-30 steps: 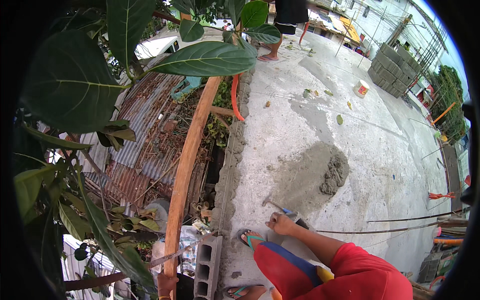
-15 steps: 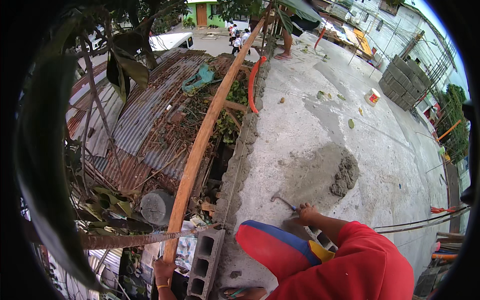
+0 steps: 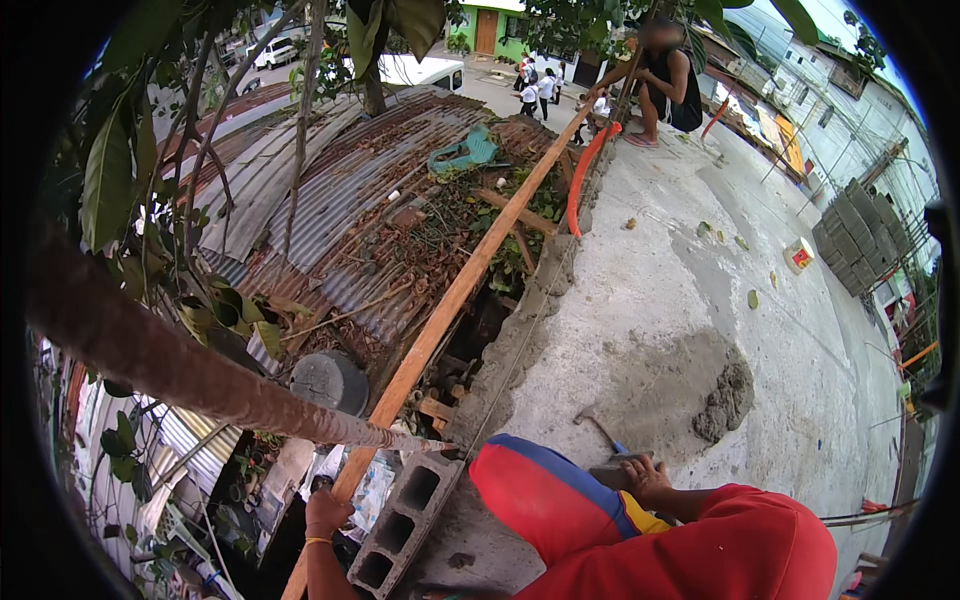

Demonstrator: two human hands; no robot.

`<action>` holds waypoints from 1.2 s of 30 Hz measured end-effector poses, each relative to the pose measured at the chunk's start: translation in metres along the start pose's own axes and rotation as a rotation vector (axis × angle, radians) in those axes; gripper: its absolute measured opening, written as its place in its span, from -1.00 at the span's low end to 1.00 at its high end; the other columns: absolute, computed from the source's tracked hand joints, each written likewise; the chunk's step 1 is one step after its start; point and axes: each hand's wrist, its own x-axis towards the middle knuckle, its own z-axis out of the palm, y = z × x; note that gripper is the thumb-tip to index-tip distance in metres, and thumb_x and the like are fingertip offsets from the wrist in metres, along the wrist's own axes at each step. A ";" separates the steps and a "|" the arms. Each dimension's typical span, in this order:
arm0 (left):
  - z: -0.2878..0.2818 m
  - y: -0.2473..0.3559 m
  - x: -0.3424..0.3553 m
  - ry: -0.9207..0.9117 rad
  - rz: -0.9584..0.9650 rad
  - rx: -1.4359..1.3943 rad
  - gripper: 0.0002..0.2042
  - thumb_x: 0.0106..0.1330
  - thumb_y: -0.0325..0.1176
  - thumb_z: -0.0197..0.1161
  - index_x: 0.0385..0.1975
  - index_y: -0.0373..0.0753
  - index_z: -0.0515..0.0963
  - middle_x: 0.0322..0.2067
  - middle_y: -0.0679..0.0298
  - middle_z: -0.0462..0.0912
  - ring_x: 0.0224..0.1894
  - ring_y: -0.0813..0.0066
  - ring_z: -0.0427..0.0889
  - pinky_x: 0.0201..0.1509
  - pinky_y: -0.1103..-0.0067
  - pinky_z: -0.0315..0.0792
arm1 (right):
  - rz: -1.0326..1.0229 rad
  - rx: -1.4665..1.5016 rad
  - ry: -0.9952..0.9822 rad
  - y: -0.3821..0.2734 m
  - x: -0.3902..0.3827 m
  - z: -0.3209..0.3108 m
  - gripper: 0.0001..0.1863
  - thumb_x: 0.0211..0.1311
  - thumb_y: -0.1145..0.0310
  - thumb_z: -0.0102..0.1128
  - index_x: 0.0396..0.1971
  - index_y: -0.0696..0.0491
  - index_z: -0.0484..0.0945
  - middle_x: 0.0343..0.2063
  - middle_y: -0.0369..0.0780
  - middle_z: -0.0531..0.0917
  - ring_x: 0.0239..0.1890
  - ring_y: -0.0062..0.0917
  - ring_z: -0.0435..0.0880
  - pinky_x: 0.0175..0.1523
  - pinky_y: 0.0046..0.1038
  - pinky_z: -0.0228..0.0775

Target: The person lays concrete blocks on a partially built wall, applies mortar with a trowel, and uses a hammer to adjust and secure the blocks. The person also moves a wooden plank and handles additional blocks during the process.

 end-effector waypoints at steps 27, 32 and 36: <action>0.104 0.011 0.045 -0.454 -0.130 -0.217 -0.38 -0.07 0.01 0.48 -0.12 -0.43 0.72 0.01 -0.19 0.71 0.09 -0.07 0.70 0.23 0.30 0.56 | -0.049 -0.172 -0.112 0.052 0.044 0.053 -0.28 0.46 0.06 -0.02 0.57 -0.19 0.08 0.54 -0.30 0.15 0.62 -0.29 -0.13 0.30 0.23 0.21; 0.096 0.011 0.050 -0.394 -0.124 -0.228 -0.35 -0.11 -0.04 0.57 -0.03 -0.36 0.70 0.06 -0.11 0.71 0.12 -0.04 0.70 0.23 0.28 0.58 | -0.057 -0.307 -0.213 0.084 0.056 0.067 -0.29 0.42 0.01 0.05 0.54 -0.25 0.17 0.54 -0.32 0.18 0.62 -0.32 -0.07 0.29 0.23 0.23; 0.103 0.008 0.050 -0.411 -0.095 -0.262 -0.47 -0.09 -0.12 0.55 -0.16 -0.39 0.74 -0.10 -0.11 0.77 -0.03 0.00 0.77 0.09 0.28 0.64 | -0.091 -0.431 -0.263 0.095 0.053 0.059 -0.29 0.39 -0.04 0.10 0.51 -0.26 0.24 0.54 -0.31 0.21 0.61 -0.33 0.02 0.29 0.25 0.24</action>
